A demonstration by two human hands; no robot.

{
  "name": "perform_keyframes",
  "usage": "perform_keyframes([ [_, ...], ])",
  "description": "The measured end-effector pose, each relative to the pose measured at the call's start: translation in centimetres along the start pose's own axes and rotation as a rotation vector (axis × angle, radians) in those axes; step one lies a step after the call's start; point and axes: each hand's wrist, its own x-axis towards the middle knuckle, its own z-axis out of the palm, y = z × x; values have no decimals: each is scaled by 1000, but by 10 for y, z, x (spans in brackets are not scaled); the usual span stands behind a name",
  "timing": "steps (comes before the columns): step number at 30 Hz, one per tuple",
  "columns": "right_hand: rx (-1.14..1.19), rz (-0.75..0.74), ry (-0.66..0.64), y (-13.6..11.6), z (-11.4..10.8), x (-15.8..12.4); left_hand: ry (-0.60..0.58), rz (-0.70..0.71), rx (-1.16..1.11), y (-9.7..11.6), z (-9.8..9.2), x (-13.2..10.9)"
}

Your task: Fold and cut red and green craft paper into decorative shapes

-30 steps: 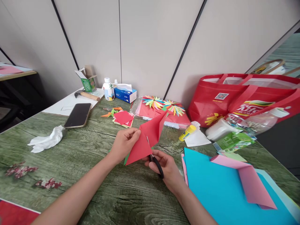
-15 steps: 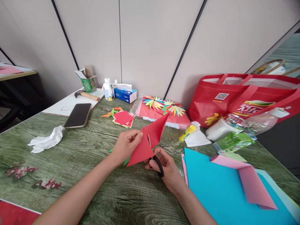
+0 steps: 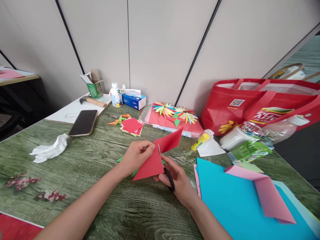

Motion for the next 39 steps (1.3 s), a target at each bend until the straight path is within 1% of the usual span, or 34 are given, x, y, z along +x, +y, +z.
perform_keyframes([
  [2, -1, -2, 2, -2, 1, 1, -34, -13, -18, 1, 0, 0],
  [8, 18, 1, 16, -2, 3, 2, -5, -46, -117, 0, 1, 0],
  [11, 6, -8, 37, -1, 4, 2, -35, -58, -148, -1, 3, -1],
  [14, 11, -19, 41, -1, 3, 2, -71, -51, -115, 0, 6, -3],
  [19, 23, -22, 32, -1, 2, 3, -69, -29, -49, 1, 6, -3],
  [23, 22, -30, 44, -1, 2, 4, -62, -7, -48, 1, 5, -2],
  [31, 53, -19, 40, 1, 2, 2, -66, -22, -58, 1, 6, -2],
  [39, 84, 2, 62, -1, 6, 3, -22, 0, -32, -3, 7, -1],
])
